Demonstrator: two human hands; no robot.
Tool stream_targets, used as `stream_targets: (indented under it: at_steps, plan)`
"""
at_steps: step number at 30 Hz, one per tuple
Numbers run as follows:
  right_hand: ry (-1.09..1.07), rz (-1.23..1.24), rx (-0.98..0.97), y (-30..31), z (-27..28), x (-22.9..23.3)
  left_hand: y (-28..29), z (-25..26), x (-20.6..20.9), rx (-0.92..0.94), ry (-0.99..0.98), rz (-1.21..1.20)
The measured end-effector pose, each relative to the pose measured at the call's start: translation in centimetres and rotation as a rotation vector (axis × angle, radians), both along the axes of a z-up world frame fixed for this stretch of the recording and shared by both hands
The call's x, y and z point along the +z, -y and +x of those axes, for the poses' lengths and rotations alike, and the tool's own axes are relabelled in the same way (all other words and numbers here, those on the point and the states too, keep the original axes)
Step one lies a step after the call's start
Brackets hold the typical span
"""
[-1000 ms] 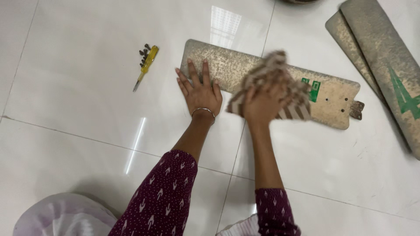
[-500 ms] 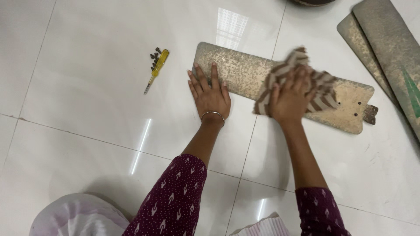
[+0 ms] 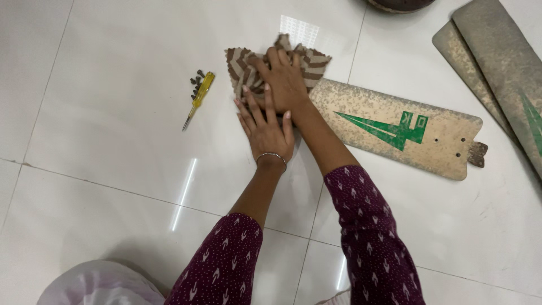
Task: The person wipes a ceiling fan blade with a cloth, then attaches the blade to the fan motor using screws and a screwdriver. The person repeats the process for a second blade.
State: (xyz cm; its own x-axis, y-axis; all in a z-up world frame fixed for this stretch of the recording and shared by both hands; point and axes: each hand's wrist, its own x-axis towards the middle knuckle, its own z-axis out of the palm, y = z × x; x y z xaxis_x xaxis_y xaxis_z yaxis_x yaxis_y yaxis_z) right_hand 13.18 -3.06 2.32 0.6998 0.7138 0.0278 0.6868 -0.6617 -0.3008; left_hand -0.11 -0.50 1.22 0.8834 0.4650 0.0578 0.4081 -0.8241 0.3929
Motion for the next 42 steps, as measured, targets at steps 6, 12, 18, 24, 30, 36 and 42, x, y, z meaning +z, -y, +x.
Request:
stream_targets:
  at_steps: [6, 12, 18, 24, 30, 36, 42]
  plan:
    - [-0.008, -0.069, -0.069, -3.9, 3.5, -3.9, -0.3, 0.2, 0.1, 0.013, -0.01, 0.025]
    - [0.36, 0.195, -0.19, -1.5, 3.8, -6.6, -0.2, 0.7, 0.3, -0.049, -0.121, -0.001]
    - [0.156, -0.012, -0.525, 12.5, -0.8, -3.2, 0.0, 0.7, 0.2, -0.027, -0.168, -0.005]
    - [-0.189, -0.276, -0.969, 22.9, -4.8, -0.3, -0.1, 1.0, 0.3, -0.033, -0.159, -0.002]
    - [0.153, 0.066, -0.672, 12.2, -5.6, -1.2, -0.2, 1.0, -0.2, -0.032, -0.17, -0.027]
    - [0.015, 0.15, -0.325, 10.3, -7.3, -2.5, -0.3, 1.4, -0.2, -0.022, -0.205, -0.013]
    - [-0.035, -0.01, -0.743, 25.5, -10.1, -0.1, -0.1, 1.5, 0.2, -0.01, -0.195, 0.011]
